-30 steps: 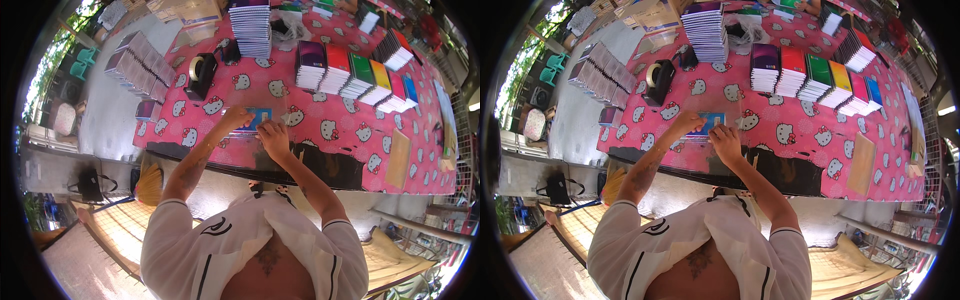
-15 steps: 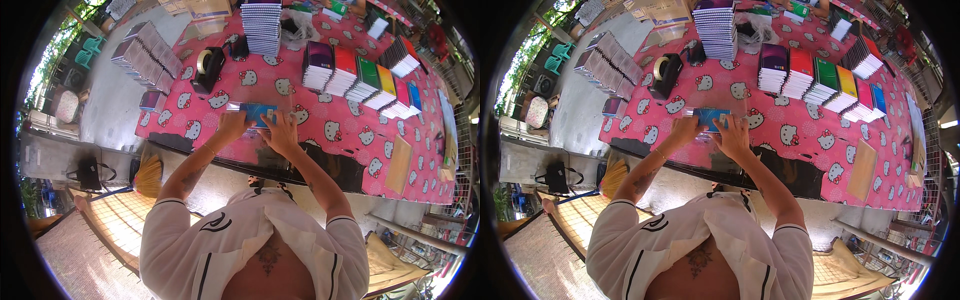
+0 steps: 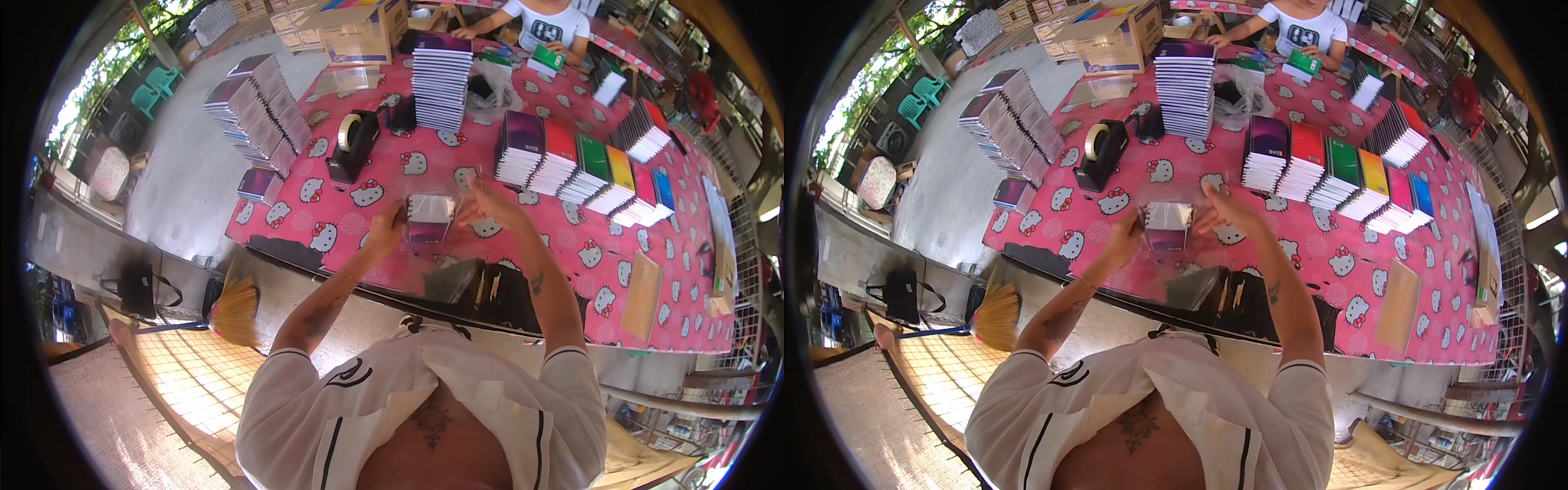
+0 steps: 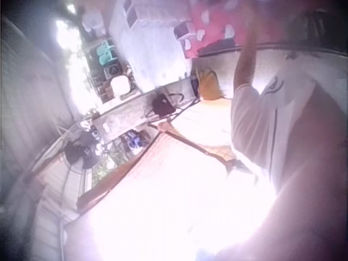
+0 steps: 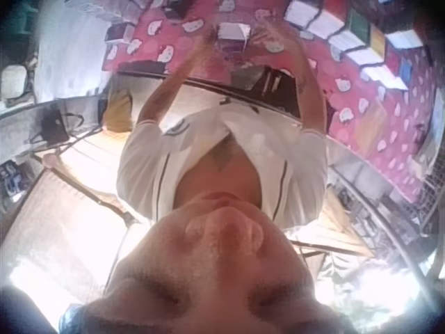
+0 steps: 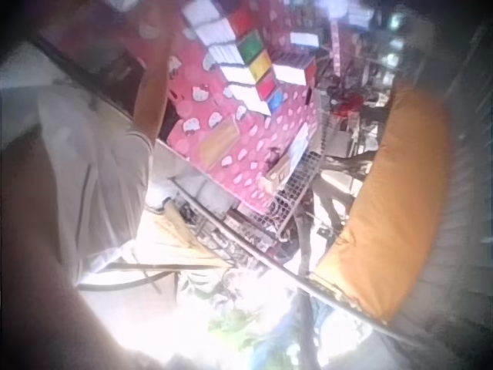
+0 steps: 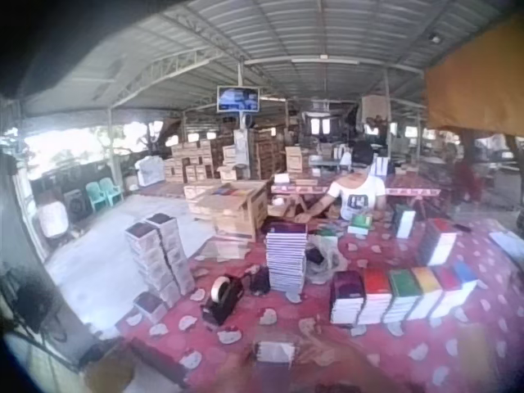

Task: The person places a notebook into a plastic bag, applies tape from a dispenser to seal the bag, and then stacks the packaged notebook with others.

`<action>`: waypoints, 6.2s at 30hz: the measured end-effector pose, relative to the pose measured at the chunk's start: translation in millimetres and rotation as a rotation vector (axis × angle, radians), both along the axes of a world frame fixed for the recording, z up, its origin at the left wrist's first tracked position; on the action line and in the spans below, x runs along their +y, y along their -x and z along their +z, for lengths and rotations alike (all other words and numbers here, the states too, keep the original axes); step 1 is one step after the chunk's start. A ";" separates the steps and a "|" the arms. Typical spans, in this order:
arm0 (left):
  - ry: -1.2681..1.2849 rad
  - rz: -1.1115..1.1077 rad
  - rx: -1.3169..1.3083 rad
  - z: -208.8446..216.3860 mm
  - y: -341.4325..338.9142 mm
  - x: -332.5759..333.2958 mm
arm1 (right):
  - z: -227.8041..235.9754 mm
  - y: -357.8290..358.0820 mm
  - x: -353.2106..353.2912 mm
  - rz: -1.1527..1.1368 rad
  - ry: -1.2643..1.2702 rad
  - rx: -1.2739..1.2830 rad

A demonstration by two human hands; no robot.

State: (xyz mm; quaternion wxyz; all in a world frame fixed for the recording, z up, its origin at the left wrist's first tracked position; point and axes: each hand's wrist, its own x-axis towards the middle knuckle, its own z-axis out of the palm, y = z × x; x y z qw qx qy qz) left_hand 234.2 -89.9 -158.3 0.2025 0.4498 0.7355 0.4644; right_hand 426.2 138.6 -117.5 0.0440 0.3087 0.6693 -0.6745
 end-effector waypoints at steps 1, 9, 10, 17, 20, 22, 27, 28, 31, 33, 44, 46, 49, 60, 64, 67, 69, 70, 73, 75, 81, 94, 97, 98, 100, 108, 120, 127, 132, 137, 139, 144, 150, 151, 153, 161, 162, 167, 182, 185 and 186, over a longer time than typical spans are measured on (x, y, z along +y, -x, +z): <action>0.079 0.028 -0.013 -12.6 7.0 4.5 | -3.4 -3.7 -9.1 -0.038 -0.019 0.052; -0.090 0.458 0.246 -1.6 200.9 12.1 | 66.2 -3.8 -92.9 0.137 -1.375 0.518; 0.065 0.364 -0.112 9.8 219.9 14.4 | 76.1 -2.0 -100.3 0.081 -1.377 0.514; -0.069 0.165 -0.488 10.1 229.1 25.1 | 71.1 26.5 -137.9 -0.079 -1.458 0.412; -0.179 0.284 -0.610 0.2 211.8 25.5 | 69.7 34.6 -149.3 -0.112 -1.476 0.330; -0.136 0.379 -0.824 -32.3 234.8 -5.3 | 73.1 48.1 -159.9 -0.102 -1.451 0.361; 0.222 0.350 0.503 -12.7 233.4 -11.9 | 62.5 52.8 -157.3 -0.124 -1.476 0.301; 0.156 0.240 0.430 7.9 224.9 -12.9 | 63.2 54.1 -156.5 -0.146 -1.467 0.262; -0.210 -0.405 -0.219 58.0 143.9 5.3 | 62.0 55.1 -158.1 -0.160 -1.436 0.194; -0.234 -0.615 -0.262 73.1 106.0 11.8 | 61.5 59.3 -154.5 -0.145 -1.462 0.223; -0.267 -0.742 0.123 96.7 95.6 27.8 | 89.6 13.1 -143.6 -0.398 -1.298 0.112; -0.315 -0.731 0.241 95.1 88.9 37.9 | 68.5 -6.3 -128.9 -0.453 -1.121 0.191; -0.420 -0.734 0.407 86.1 67.2 60.0 | 7.5 -11.5 -121.2 -0.219 -1.072 0.356; -0.221 -0.583 -0.201 35.5 39.8 77.3 | -36.7 25.9 -104.4 -0.391 -0.620 0.673; 0.137 -0.772 -0.443 27.3 67.4 64.1 | -18.5 37.0 -74.8 -0.374 -0.253 0.358; 0.080 -0.711 -0.107 39.8 65.3 52.6 | -4.2 28.1 -77.7 -0.169 -0.459 0.535; -0.114 -0.665 0.302 61.5 52.9 30.3 | 16.1 16.2 -96.7 -0.119 -0.772 0.655; -0.228 -0.656 0.571 68.9 46.3 23.0 | 18.1 11.4 -102.4 -0.105 -0.939 0.678; -0.395 -0.640 0.834 59.0 39.0 14.3 | 9.1 8.7 -110.0 -0.080 -1.255 0.561; -0.325 -0.639 0.698 55.6 39.2 14.3 | 5.2 11.2 -113.5 -0.116 -1.181 0.522; -0.096 -0.513 0.537 66.9 32.3 36.2 | 11.2 25.0 -115.8 -0.253 -1.063 0.294; 0.161 0.302 0.173 -4.9 261.9 15.6 | -26.9 46.2 -105.5 -0.547 -0.467 0.370; 0.097 0.144 -0.520 5.2 261.5 19.4 | -34.2 34.8 -100.5 -0.582 -0.501 0.357; 0.064 0.109 -0.517 4.1 256.7 21.0 | -34.9 31.3 -99.3 -0.583 -0.513 0.354; 0.044 0.173 -0.557 2.6 240.9 22.8 | -28.5 32.6 -99.2 -0.576 -0.536 0.340; -0.091 0.226 -0.486 -19.1 243.2 10.4 | -29.0 31.4 -100.9 -0.590 -0.514 0.348; 0.102 -0.477 0.628 105.2 137.9 36.4 | -41.4 39.2 -109.3 -0.628 -0.567 0.357; 0.178 -1.040 0.985 113.7 44.6 132.1 | -36.0 34.4 -106.8 -0.643 -0.452 0.375; 0.801 -1.217 0.521 59.6 81.2 171.7 | -34.7 36.1 -111.6 -0.650 -0.153 0.531; 0.531 -0.971 -0.119 5.2 103.5 146.0 | -37.8 43.6 -115.8 -0.688 -0.155 0.617; 0.388 -0.811 0.032 31.7 78.1 134.1 | -46.1 35.8 -119.5 -0.779 -0.067 0.678; -0.180 -0.419 0.943 71.2 2.0 42.1 | -74.1 30.8 -153.4 -1.289 0.286 0.850; 0.160 -0.576 0.703 65.1 14.6 52.0 | -89.0 34.8 -223.8 -0.602 0.947 0.671; 0.145 -0.508 0.556 65.5 11.9 50.1 | -71.2 40.6 -223.0 -0.590 1.098 0.726; 0.121 -0.372 0.280 73.0 10.4 32.0 | -69.7 36.6 -200.7 -0.672 1.084 0.962; -0.294 -0.288 -0.022 9.6 19.0 -13.4 | -32.9 -1.4 -128.4 -0.399 -0.271 0.544; -0.315 -0.317 -0.038 33.0 13.5 -5.8 | -31.6 -1.1 -126.8 -0.374 -0.255 0.609; -0.357 -0.212 -0.112 44.2 27.6 11.0 | -3.4 -2.0 -99.5 -0.495 -0.291 0.492; -0.090 0.225 -0.577 -30.3 238.2 4.1 | 70.6 53.2 -174.7 -0.221 -1.452 0.111; 0.218 0.365 0.338 -26.6 260.8 -17.1 | 67.8 63.4 -180.6 -0.177 -1.438 0.120; 0.366 0.391 0.809 -18.1 262.4 -15.4 | 69.6 64.0 -180.9 -0.169 -1.425 0.094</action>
